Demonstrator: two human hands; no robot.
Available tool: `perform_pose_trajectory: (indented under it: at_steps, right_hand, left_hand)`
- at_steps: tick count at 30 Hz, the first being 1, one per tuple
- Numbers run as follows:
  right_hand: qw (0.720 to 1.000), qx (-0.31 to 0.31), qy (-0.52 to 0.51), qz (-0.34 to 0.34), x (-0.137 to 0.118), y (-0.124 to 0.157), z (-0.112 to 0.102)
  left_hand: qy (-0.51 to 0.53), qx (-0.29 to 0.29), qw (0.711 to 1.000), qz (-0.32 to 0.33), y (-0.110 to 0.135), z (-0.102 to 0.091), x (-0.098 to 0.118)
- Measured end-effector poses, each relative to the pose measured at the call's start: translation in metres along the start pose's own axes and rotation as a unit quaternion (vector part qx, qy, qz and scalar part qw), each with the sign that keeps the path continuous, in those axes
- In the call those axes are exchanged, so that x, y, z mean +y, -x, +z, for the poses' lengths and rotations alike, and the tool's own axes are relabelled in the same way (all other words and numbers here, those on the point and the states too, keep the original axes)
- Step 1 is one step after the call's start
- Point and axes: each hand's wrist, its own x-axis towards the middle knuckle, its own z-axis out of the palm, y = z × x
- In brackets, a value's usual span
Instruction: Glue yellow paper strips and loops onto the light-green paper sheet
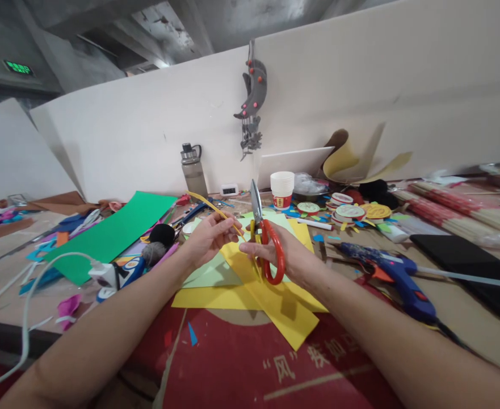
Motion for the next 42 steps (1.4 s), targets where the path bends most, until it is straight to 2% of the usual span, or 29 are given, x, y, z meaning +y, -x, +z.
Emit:
perform_pose_trajectory:
  at_steps: [11, 24, 30, 33, 39, 42]
  right_hand:
    - [0.997, -0.021, -0.075, -0.020, 0.006, -0.002, 0.001]
    - [0.998, -0.035, -0.051, -0.006, 0.000, 0.001, 0.001]
    - [0.993, -0.045, -0.107, -0.003, -0.005, 0.002, 0.006]
    - [0.993, -0.027, -0.111, 0.003, -0.005, 0.001, 0.007]
    - [0.998, 0.026, -0.048, 0.024, -0.011, 0.004, 0.006]
    - [0.995, 0.008, -0.079, 0.053, -0.012, 0.003, 0.005]
  left_hand:
    - [0.034, -0.053, 0.998, 0.004, 0.000, -0.006, 0.003]
    - [0.016, -0.070, 0.997, -0.009, 0.001, -0.005, 0.003]
    - [-0.055, -0.025, 0.998, 0.013, 0.000, -0.004, -0.001]
    - [-0.079, -0.007, 0.996, 0.037, -0.001, -0.004, -0.002]
    - [-0.058, 0.064, 0.994, 0.068, 0.000, -0.001, 0.004]
    - [-0.028, 0.057, 0.997, 0.046, 0.000, -0.002, 0.006]
